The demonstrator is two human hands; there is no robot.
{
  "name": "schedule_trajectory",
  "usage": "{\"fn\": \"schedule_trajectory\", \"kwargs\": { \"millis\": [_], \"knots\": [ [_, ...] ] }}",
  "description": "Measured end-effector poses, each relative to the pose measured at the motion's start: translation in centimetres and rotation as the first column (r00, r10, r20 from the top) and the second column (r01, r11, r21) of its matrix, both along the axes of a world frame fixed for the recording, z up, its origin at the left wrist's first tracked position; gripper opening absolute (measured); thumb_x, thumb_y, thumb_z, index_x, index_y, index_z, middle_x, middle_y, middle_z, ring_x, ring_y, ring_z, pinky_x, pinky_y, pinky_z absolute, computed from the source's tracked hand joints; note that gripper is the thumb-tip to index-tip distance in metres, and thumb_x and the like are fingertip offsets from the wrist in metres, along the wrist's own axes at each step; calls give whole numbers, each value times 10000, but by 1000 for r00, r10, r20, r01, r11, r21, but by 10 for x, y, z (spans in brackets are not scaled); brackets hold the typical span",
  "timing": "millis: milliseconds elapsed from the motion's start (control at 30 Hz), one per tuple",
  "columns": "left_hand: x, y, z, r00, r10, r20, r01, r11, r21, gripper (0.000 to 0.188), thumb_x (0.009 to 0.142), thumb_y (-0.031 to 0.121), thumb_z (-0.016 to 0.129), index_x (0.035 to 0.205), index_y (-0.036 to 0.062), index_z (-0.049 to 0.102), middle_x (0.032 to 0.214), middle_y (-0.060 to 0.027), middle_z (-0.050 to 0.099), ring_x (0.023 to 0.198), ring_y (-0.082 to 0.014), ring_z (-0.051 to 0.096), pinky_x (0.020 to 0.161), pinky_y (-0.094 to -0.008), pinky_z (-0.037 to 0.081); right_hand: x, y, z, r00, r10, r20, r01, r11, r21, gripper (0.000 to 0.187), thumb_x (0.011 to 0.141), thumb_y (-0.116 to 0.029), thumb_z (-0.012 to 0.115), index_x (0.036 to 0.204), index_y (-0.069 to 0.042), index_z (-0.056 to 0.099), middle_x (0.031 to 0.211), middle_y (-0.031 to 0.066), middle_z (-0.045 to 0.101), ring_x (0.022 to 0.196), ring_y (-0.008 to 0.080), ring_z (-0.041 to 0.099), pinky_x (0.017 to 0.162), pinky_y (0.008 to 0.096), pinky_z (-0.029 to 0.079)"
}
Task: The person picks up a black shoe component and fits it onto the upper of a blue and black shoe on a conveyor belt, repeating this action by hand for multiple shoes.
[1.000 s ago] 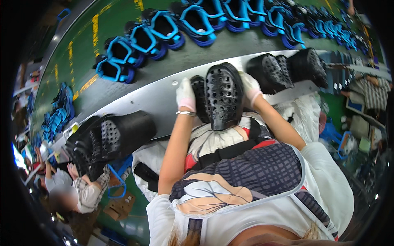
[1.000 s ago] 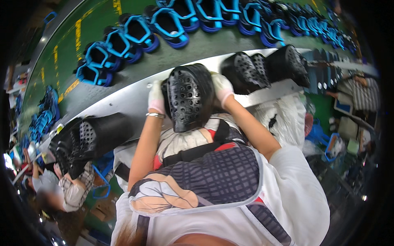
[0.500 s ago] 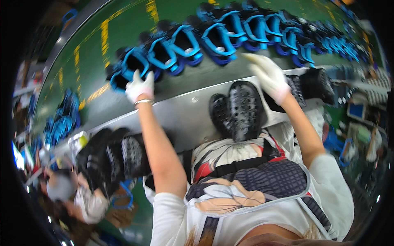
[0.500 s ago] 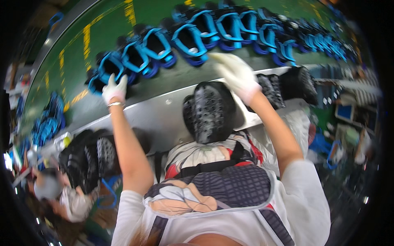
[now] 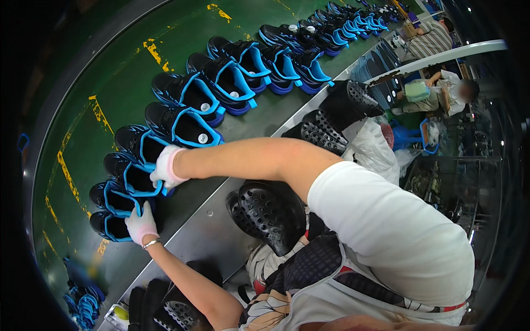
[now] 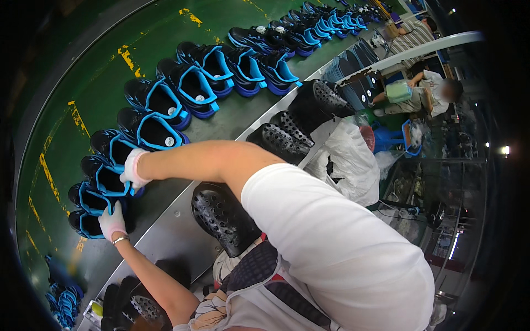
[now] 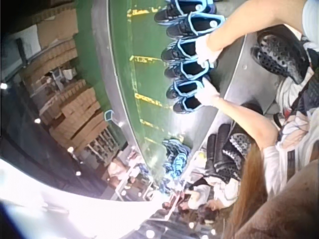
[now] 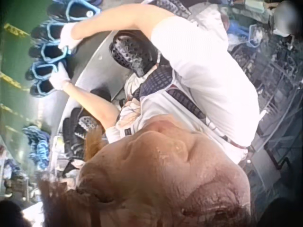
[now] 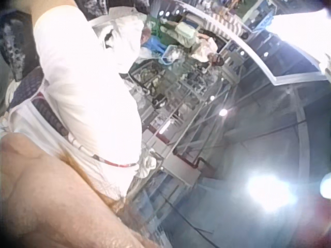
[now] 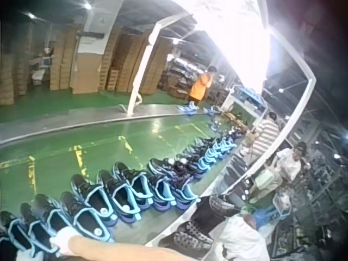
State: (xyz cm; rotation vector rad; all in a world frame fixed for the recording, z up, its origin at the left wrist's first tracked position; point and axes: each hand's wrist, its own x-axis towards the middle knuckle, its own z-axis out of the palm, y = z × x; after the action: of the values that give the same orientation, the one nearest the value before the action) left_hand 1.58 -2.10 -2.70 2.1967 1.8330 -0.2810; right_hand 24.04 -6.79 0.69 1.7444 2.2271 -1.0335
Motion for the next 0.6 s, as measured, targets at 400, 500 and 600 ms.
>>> {"fn": "schedule_trajectory", "kwargs": {
  "millis": [400,500,600],
  "knots": [
    [29,-6,-7,988,-137,71,137,991,12,529,780,618,591,1146,246,679,1025,-211,632,944,-347,627,798,-440,526,29,-4,1,996,-59,60,64,995,-77,419,862,-407,540,1279,-366,554,1135,142,634,1058,325,598,890,406,485],
    [14,-15,4,994,-8,111,-3,995,100,558,762,597,621,1185,233,645,1076,-189,623,947,-369,615,802,-449,521,21,-21,10,972,-102,210,50,969,243,502,863,-388,568,1329,-212,509,1211,134,582,1127,323,550,949,405,458],
    [-14,-56,10,947,-113,300,-67,847,527,499,752,434,711,1165,164,646,1107,-152,610,1033,-358,563,871,-445,482,9,-69,85,997,-55,58,30,927,375,369,869,-367,551,1141,-126,620,1104,131,617,1049,313,583,875,430,486]
  ]
}}
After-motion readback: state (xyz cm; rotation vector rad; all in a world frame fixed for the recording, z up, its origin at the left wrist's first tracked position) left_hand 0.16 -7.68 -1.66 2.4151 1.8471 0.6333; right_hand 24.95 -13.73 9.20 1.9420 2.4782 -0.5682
